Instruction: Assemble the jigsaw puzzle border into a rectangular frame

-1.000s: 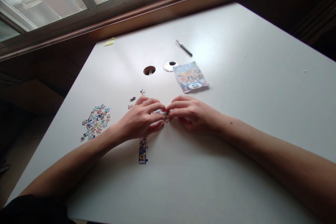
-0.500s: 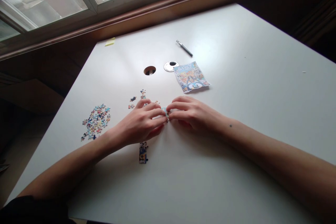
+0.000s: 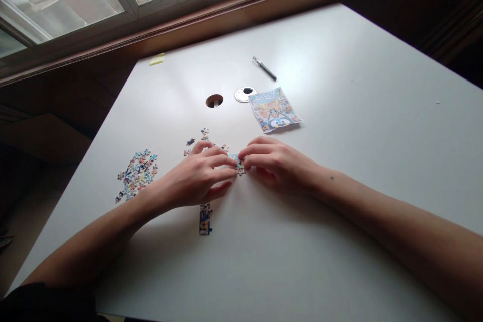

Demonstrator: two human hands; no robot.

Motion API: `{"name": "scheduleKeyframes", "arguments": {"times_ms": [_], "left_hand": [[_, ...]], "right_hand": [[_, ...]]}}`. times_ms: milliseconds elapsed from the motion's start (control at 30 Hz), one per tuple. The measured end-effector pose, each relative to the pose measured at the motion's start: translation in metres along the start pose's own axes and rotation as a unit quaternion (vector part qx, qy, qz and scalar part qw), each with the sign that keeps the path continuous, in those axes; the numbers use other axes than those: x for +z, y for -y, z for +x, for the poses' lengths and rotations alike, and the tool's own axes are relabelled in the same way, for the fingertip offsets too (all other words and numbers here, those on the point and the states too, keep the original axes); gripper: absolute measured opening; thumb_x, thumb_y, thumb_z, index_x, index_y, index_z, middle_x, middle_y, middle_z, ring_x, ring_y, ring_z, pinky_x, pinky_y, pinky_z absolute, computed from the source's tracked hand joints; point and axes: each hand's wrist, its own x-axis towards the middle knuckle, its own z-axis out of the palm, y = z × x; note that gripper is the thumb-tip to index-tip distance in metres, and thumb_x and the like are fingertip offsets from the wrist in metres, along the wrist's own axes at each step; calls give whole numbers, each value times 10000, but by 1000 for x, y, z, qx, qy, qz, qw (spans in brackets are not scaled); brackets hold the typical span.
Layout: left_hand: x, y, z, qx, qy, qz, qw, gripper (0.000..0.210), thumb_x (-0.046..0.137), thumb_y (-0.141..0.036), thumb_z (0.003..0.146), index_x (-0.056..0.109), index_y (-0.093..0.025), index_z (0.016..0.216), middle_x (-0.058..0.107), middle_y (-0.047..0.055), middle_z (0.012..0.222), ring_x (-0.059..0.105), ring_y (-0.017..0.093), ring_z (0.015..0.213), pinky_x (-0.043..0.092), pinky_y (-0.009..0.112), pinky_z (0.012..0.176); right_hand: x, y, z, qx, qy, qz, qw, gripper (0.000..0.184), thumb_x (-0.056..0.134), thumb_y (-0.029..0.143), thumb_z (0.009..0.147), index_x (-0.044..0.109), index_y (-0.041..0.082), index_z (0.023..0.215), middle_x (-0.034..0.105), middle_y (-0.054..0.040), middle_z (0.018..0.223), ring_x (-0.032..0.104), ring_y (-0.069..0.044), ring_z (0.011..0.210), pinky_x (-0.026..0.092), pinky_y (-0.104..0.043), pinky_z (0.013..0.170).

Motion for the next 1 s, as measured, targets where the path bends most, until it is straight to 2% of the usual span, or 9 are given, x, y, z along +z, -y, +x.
{"name": "scheduleKeyframes", "arguments": {"times_ms": [333,567,767,867,1000], "left_hand": [[-1,1,1,0,9,-2,1000,172,521,-244,988,687,-221,1027,737,56,1108,606,214,1088,330,419,1019],[-1,-2,1,1,4,12,1000,202,518,-260,997,698,-206,1070,720,79,1118,608,236,1083,341,435,1010],[4,-4,1,-11,-8,23,1000,216,475,-230,1009,687,-187,1006,692,87,1126,600,230,1056,346,426,987],[5,-6,4,-24,-16,23,999,188,489,-226,1001,674,-193,990,665,92,1188,583,231,1078,345,425,978],[-2,-3,-1,-35,-36,-9,999,166,557,-333,987,650,-215,1058,609,102,1307,551,254,1165,363,428,985]], "right_hand": [[0,0,1,-15,-7,-8,1000,216,587,43,869,671,216,968,750,-71,1101,631,-213,959,544,-365,804],[-3,1,2,-29,23,-40,999,200,542,107,939,692,222,1006,747,-81,1152,627,-230,991,539,-410,827],[-3,4,4,-20,21,-42,999,214,520,145,962,714,226,1003,753,-90,1120,642,-231,974,538,-408,827],[-2,5,4,-12,22,-37,999,229,505,147,971,714,229,1012,753,-92,1103,644,-227,970,535,-399,822],[-1,6,3,-14,24,-54,998,214,508,129,962,696,225,998,746,-90,1102,635,-226,975,525,-399,833]]}}
